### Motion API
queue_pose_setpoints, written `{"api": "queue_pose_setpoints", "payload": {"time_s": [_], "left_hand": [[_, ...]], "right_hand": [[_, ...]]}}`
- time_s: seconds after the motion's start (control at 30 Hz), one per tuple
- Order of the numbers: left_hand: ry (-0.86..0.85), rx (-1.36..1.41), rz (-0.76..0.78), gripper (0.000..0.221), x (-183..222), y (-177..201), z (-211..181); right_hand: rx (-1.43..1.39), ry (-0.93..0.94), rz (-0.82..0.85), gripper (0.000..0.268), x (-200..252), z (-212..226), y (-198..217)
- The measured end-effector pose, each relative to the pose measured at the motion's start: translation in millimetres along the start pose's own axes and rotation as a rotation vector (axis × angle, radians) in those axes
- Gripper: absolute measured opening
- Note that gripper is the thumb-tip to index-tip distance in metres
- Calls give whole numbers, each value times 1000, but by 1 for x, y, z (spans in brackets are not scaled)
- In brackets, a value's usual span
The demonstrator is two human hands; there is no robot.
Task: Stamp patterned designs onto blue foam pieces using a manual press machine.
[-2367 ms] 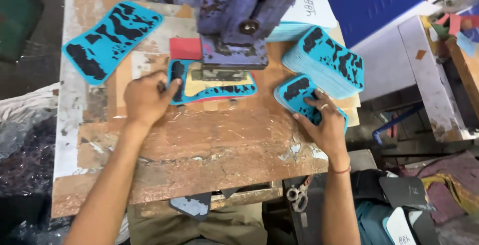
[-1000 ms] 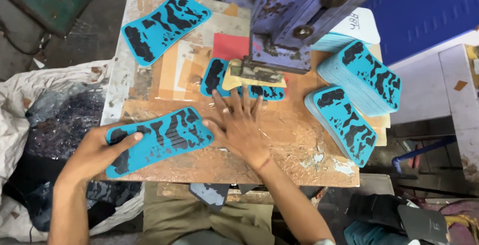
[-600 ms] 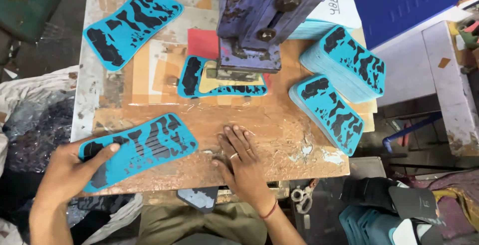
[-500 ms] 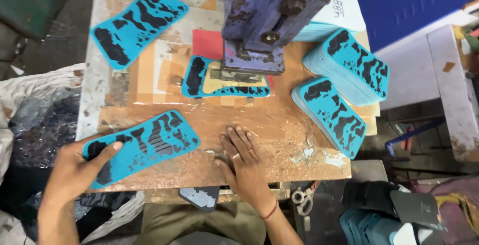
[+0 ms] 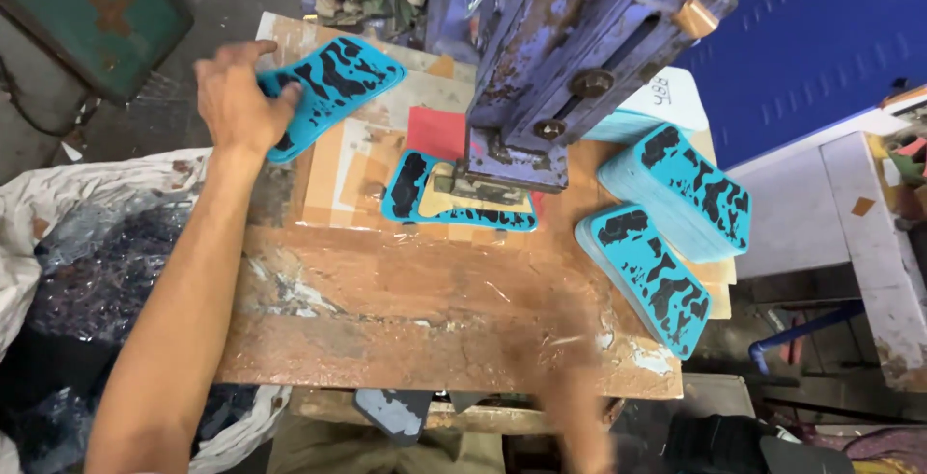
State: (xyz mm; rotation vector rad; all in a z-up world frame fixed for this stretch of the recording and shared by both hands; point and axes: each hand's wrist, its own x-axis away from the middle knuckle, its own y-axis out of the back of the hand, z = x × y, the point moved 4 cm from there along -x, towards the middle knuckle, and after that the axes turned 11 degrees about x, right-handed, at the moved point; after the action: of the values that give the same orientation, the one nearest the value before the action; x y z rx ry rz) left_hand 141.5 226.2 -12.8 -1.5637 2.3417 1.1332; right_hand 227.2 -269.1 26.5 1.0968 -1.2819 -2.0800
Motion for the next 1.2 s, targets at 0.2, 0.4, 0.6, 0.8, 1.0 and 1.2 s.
{"api": "queue_pose_setpoints", "payload": {"time_s": [0.2, 0.4, 0.6, 0.8, 1.0, 1.2], "left_hand": [[-154, -188, 319, 105, -2, -8, -20], [51, -286, 379, 96, 26, 18, -28], [112, -353, 369, 94, 61, 48, -34], [-150, -298, 270, 90, 85, 48, -54], [-73, 264, 347, 74, 118, 21, -106], [79, 163, 439, 40, 96, -40, -109]], "right_hand": [[253, -135, -12, 63, -49, -131, 50], [121, -153, -24, 39, -41, -134, 63], [-755, -354, -5, 50, 41, -89, -43], [-57, 104, 22, 35, -13, 57, -27], [-72, 95, 2, 30, -20, 57, -39], [-29, 87, 14, 33, -13, 58, -44]]}}
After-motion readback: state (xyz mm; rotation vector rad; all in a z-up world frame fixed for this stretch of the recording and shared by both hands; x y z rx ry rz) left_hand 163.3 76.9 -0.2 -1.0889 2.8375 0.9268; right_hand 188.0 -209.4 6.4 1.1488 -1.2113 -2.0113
